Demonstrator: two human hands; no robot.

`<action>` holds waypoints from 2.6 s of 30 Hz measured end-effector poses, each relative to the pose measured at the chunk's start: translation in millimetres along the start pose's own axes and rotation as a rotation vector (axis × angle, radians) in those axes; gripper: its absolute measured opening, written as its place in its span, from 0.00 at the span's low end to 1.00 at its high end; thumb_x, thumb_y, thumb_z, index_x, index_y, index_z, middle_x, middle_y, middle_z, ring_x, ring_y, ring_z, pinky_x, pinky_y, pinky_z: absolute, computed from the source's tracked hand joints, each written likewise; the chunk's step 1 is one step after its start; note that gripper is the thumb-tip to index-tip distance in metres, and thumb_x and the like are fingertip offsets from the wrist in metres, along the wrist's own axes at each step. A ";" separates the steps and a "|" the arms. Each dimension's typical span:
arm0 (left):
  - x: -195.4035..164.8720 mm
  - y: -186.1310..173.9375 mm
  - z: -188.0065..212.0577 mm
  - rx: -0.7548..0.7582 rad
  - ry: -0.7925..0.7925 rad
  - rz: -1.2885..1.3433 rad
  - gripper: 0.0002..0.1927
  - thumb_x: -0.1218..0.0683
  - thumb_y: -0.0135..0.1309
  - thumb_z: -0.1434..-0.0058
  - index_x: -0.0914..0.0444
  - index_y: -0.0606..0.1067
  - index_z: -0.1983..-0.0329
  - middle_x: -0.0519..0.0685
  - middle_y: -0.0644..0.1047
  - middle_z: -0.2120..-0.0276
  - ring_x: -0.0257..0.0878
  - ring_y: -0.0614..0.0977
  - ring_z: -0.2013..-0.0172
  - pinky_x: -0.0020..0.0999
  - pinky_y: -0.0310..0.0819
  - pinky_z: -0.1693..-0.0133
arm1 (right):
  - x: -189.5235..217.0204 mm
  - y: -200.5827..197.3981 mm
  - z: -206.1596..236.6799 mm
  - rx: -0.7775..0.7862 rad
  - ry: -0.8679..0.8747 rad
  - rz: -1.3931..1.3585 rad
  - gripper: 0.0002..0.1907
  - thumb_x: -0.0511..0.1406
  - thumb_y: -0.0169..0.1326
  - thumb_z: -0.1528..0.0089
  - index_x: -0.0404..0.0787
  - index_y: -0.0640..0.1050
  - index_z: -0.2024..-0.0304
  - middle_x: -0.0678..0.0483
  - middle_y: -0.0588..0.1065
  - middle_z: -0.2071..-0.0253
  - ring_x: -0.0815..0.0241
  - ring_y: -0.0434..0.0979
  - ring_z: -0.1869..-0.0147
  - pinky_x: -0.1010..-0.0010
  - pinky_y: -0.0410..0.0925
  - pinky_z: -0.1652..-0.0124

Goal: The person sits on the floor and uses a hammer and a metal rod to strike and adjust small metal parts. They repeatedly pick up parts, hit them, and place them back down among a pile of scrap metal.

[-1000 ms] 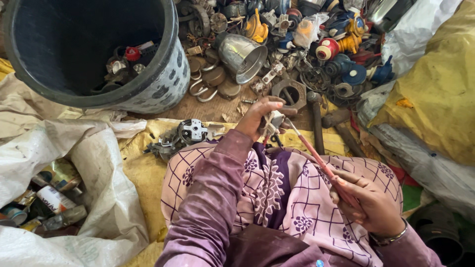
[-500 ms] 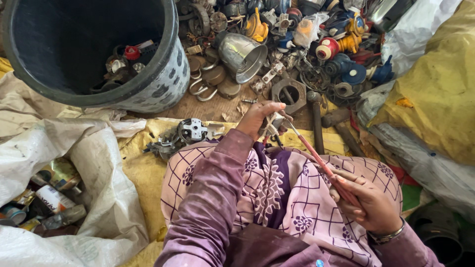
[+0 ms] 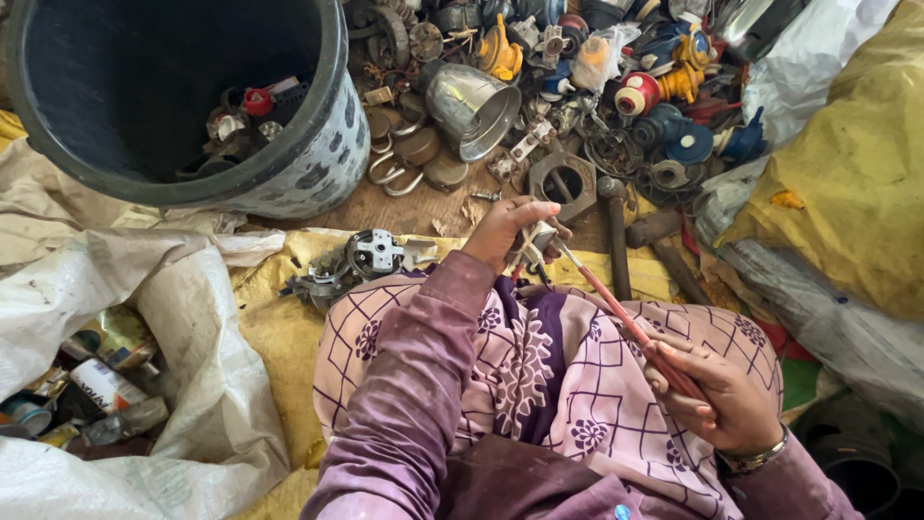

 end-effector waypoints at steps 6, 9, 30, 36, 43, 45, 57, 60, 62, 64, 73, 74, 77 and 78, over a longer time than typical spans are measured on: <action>-1.9 0.0 1.1 -0.016 0.001 -0.038 0.17 0.51 0.61 0.40 0.71 0.76 0.59 0.61 0.83 0.65 0.43 0.85 0.75 0.37 0.83 0.71 | 5.1 -8.5 1.2 -0.039 -0.032 0.038 0.13 0.38 0.42 0.31 0.36 0.70 0.49 0.50 0.71 0.68 0.73 0.59 0.87 0.82 0.54 0.90; -1.4 -0.2 0.0 -0.031 -0.015 -0.078 0.16 0.51 0.62 0.41 0.69 0.76 0.60 0.61 0.83 0.65 0.43 0.85 0.75 0.36 0.83 0.72 | 3.7 -12.1 0.2 -0.004 -0.023 0.015 0.13 0.38 0.42 0.31 0.36 0.70 0.49 0.51 0.71 0.68 0.73 0.59 0.87 0.82 0.53 0.91; 5.3 -14.9 -13.6 -0.019 0.075 -0.374 0.12 0.53 0.64 0.40 0.67 0.77 0.68 0.55 0.83 0.71 0.37 0.83 0.77 0.32 0.79 0.75 | 79.0 71.3 12.8 -0.175 -0.597 1.331 0.23 0.35 0.58 0.38 0.38 0.77 0.39 0.58 0.82 0.66 0.69 0.77 0.66 0.77 0.71 0.67; 13.3 -0.8 -10.1 0.025 0.035 -0.193 0.12 0.54 0.62 0.39 0.68 0.76 0.65 0.58 0.83 0.68 0.41 0.83 0.77 0.33 0.79 0.74 | 97.3 91.9 41.5 -0.385 -0.772 1.909 0.25 0.35 0.60 0.44 0.47 0.81 0.43 0.51 0.82 0.55 0.60 0.80 0.62 0.69 0.74 0.64; 3.3 8.8 -6.4 0.118 0.050 0.107 0.18 0.51 0.57 0.37 0.72 0.76 0.59 0.66 0.82 0.60 0.48 0.86 0.71 0.41 0.85 0.67 | 58.3 27.7 31.5 -0.219 -0.238 0.611 0.21 0.35 0.53 0.35 0.32 0.79 0.42 0.54 0.70 0.77 0.70 0.61 0.82 0.77 0.57 0.84; 3.2 9.2 -4.7 0.114 0.043 0.161 0.19 0.49 0.56 0.38 0.72 0.76 0.58 0.66 0.82 0.60 0.49 0.86 0.72 0.44 0.85 0.67 | 51.4 19.6 35.5 -0.214 -0.212 0.405 0.22 0.34 0.49 0.35 0.28 0.74 0.40 0.52 0.72 0.74 0.69 0.61 0.82 0.76 0.56 0.85; 5.5 15.7 -2.6 0.121 0.027 0.123 0.21 0.49 0.58 0.35 0.75 0.75 0.57 0.67 0.81 0.62 0.50 0.86 0.71 0.41 0.84 0.69 | 32.5 15.4 26.4 -0.121 -0.083 0.352 0.28 0.33 0.49 0.34 0.34 0.69 0.30 0.55 0.69 0.74 0.73 0.56 0.86 0.81 0.51 0.88; 3.3 15.9 -1.0 0.114 0.040 0.103 0.22 0.48 0.58 0.37 0.73 0.75 0.54 0.66 0.82 0.62 0.49 0.86 0.72 0.39 0.84 0.69 | 29.3 12.6 23.6 -0.128 -0.058 0.290 0.29 0.33 0.49 0.36 0.36 0.67 0.31 0.54 0.70 0.72 0.74 0.56 0.87 0.82 0.50 0.89; 2.9 14.4 -0.6 0.093 0.042 0.082 0.22 0.48 0.59 0.38 0.72 0.74 0.53 0.66 0.82 0.63 0.49 0.86 0.72 0.38 0.84 0.70 | 31.2 13.7 23.6 -0.114 -0.076 0.273 0.31 0.33 0.48 0.36 0.36 0.65 0.30 0.53 0.70 0.70 0.74 0.57 0.85 0.82 0.50 0.89; 4.0 12.3 -1.6 0.064 0.031 0.056 0.22 0.48 0.60 0.39 0.71 0.72 0.53 0.66 0.82 0.63 0.49 0.86 0.73 0.38 0.84 0.71 | 33.6 15.3 24.2 -0.097 -0.091 0.260 0.32 0.32 0.48 0.36 0.36 0.64 0.28 0.53 0.70 0.68 0.74 0.57 0.84 0.83 0.50 0.88; 3.1 17.4 -2.1 0.112 0.040 0.104 0.22 0.48 0.60 0.38 0.72 0.73 0.55 0.66 0.81 0.62 0.49 0.86 0.71 0.41 0.85 0.69 | 31.9 14.6 25.2 -0.060 -0.069 0.247 0.34 0.33 0.49 0.36 0.39 0.63 0.26 0.52 0.69 0.69 0.74 0.57 0.84 0.82 0.50 0.88; 2.9 18.5 -2.3 0.122 0.037 0.098 0.22 0.48 0.60 0.38 0.73 0.73 0.55 0.67 0.81 0.62 0.49 0.86 0.71 0.41 0.84 0.68 | 30.9 14.8 24.2 -0.050 -0.069 0.231 0.34 0.33 0.49 0.36 0.38 0.62 0.26 0.53 0.69 0.70 0.74 0.57 0.84 0.82 0.50 0.88; 1.3 21.4 -2.3 0.135 0.036 0.085 0.21 0.49 0.59 0.38 0.73 0.74 0.57 0.67 0.82 0.63 0.48 0.86 0.72 0.40 0.84 0.68 | 30.0 9.0 23.4 -0.084 -0.059 0.229 0.34 0.33 0.49 0.37 0.38 0.63 0.27 0.53 0.69 0.70 0.74 0.57 0.84 0.83 0.50 0.89; 0.6 21.3 -2.3 0.131 0.039 0.082 0.21 0.49 0.59 0.38 0.73 0.74 0.57 0.67 0.82 0.63 0.48 0.86 0.72 0.40 0.84 0.69 | 30.0 6.2 23.1 -0.106 -0.054 0.237 0.33 0.33 0.49 0.37 0.39 0.63 0.28 0.53 0.70 0.70 0.74 0.57 0.85 0.83 0.49 0.89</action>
Point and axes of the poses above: each hand's wrist, its own z-axis away from the middle knuckle, its own y-axis out of the palm, x = y × z, the point moved 10 cm from there along -z, towards the middle knuckle
